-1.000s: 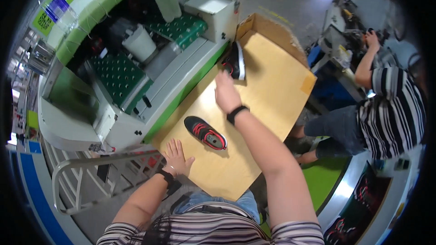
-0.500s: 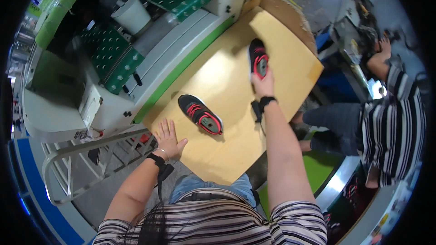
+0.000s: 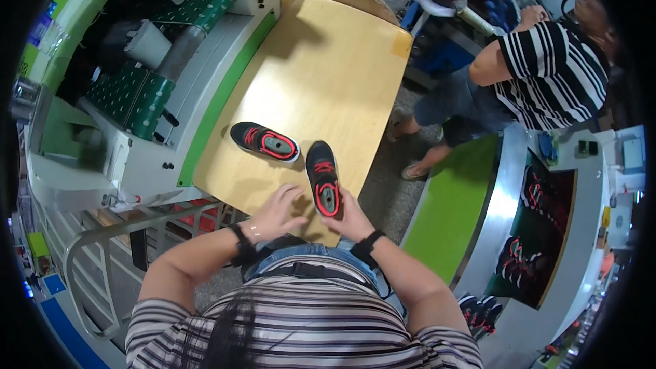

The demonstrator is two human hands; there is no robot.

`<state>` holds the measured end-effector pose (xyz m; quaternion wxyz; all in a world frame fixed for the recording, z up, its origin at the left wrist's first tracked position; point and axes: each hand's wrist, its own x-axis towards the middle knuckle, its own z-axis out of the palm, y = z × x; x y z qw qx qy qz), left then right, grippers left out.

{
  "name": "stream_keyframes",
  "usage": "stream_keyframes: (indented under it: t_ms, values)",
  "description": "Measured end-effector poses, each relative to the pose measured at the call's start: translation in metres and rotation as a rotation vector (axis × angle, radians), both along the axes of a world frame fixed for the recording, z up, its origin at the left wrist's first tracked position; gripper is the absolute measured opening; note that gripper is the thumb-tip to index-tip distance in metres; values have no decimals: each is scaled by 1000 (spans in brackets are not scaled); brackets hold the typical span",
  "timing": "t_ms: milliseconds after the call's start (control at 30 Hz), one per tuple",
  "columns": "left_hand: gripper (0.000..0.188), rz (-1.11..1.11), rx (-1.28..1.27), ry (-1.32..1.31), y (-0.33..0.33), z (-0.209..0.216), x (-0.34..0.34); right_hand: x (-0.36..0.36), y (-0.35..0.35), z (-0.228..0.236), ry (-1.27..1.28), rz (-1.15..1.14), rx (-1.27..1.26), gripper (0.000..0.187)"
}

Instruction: Picking up shoe uppers from a table and placing them into a conveyor-fed lasting or setting machine.

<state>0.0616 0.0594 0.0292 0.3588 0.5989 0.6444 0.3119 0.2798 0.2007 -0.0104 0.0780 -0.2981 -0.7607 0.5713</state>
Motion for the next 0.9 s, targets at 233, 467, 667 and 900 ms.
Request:
stream_keyframes:
  t_ms: [233, 467, 667, 900]
  values:
    - [89, 383, 17, -51, 62, -45, 55, 30, 20, -11, -135, -230, -166, 40]
    - [80, 646, -28, -1047, 32, 111, -39, -43, 71, 19, -11, -193, 113, 31]
    - [80, 1312, 576, -134, 23, 191, -157, -170, 49, 46, 258, 177, 514, 51]
    - [87, 1724, 426, 188, 25, 153, -259, -211, 76, 38, -42, 444, 297, 43]
